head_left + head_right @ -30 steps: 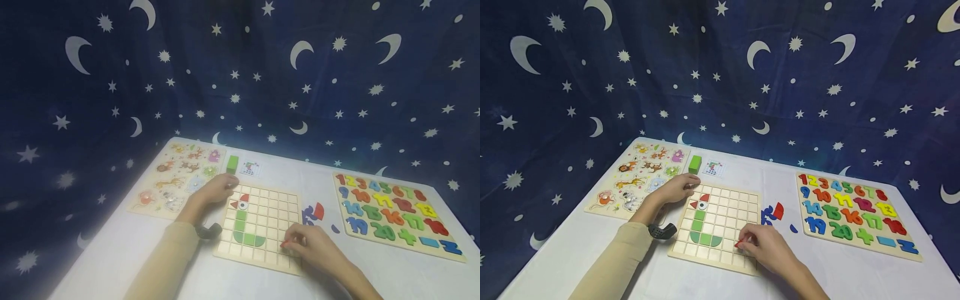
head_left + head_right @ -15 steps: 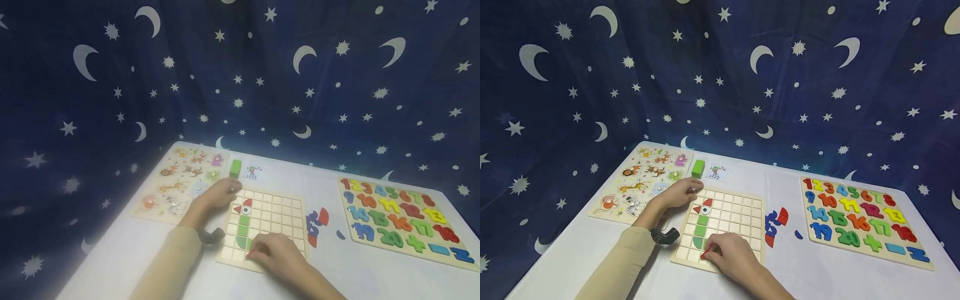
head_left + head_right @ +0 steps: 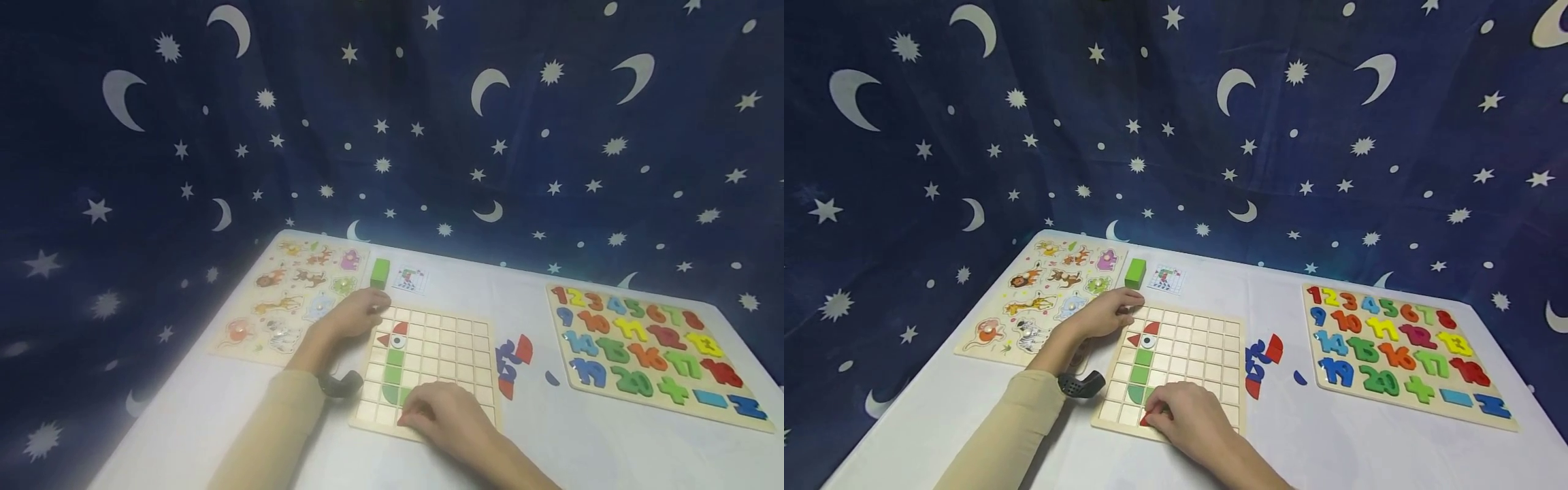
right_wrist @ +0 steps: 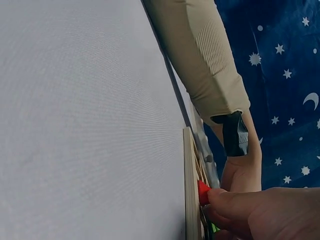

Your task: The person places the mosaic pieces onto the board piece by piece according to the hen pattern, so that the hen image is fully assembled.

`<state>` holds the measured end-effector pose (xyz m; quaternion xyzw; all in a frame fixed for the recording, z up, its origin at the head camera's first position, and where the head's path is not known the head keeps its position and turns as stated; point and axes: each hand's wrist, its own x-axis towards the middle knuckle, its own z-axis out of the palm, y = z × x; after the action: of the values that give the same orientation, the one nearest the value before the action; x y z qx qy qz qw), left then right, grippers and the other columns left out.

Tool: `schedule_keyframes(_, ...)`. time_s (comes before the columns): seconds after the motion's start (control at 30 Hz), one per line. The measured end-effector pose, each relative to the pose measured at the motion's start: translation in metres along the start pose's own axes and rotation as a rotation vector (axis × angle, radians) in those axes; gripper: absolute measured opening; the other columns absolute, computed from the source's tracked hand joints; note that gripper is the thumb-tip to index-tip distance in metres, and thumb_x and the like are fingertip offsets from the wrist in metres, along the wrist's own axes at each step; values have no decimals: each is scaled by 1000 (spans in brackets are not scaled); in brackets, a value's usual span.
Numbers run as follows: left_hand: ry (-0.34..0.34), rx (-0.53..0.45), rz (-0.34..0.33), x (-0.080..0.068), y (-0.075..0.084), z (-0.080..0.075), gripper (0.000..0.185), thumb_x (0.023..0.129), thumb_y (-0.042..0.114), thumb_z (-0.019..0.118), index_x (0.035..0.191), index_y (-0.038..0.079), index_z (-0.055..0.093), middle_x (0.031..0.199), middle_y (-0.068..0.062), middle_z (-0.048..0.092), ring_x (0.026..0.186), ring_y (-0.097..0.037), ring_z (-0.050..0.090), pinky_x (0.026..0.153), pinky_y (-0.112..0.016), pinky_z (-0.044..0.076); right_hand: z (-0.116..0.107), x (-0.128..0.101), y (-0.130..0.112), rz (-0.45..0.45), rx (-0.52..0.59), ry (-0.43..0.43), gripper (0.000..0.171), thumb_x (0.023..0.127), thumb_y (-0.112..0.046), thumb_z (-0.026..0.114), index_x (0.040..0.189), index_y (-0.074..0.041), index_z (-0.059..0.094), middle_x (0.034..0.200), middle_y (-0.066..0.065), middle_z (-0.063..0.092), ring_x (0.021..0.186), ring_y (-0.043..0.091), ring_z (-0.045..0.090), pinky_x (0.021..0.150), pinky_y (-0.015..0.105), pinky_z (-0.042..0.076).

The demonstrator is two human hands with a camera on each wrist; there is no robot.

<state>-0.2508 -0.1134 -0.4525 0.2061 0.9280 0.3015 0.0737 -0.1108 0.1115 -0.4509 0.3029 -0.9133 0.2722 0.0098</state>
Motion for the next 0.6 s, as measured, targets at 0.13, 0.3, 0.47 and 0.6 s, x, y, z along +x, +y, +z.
schedule_keyframes(0.13,-3,1,7,1,-4,2,43,87,8,59,131,10,56,139,-8,52,132,-26,45,116,-40,31,1,-1,-1,-1,-24,-1,10,77,-37,74,73,-35,65,71,-28,57,67,-10,49,60,15,44)
schedule_keyframes(0.3,-5,3,7,1,-5,3,43,88,8,60,131,10,56,139,-8,52,132,-25,45,117,-40,31,1,-3,0,-29,-87,38,10,75,-40,75,73,-36,66,73,-29,58,67,-9,50,56,13,43)
schedule_keyframes(0.47,-8,-5,-3,1,-3,2,44,88,7,60,131,10,56,140,-8,52,133,-25,45,117,-40,31,2,-3,1,-51,-122,60,10,74,-41,76,73,-36,67,74,-28,58,65,-9,48,54,11,40)
schedule_keyframes(0.6,-7,2,-12,0,-2,1,44,88,9,60,132,11,55,140,-7,52,133,-25,44,117,-39,30,2,-3,1,-51,-138,67,11,73,-42,76,74,-35,68,74,-28,58,64,-9,46,53,11,39)
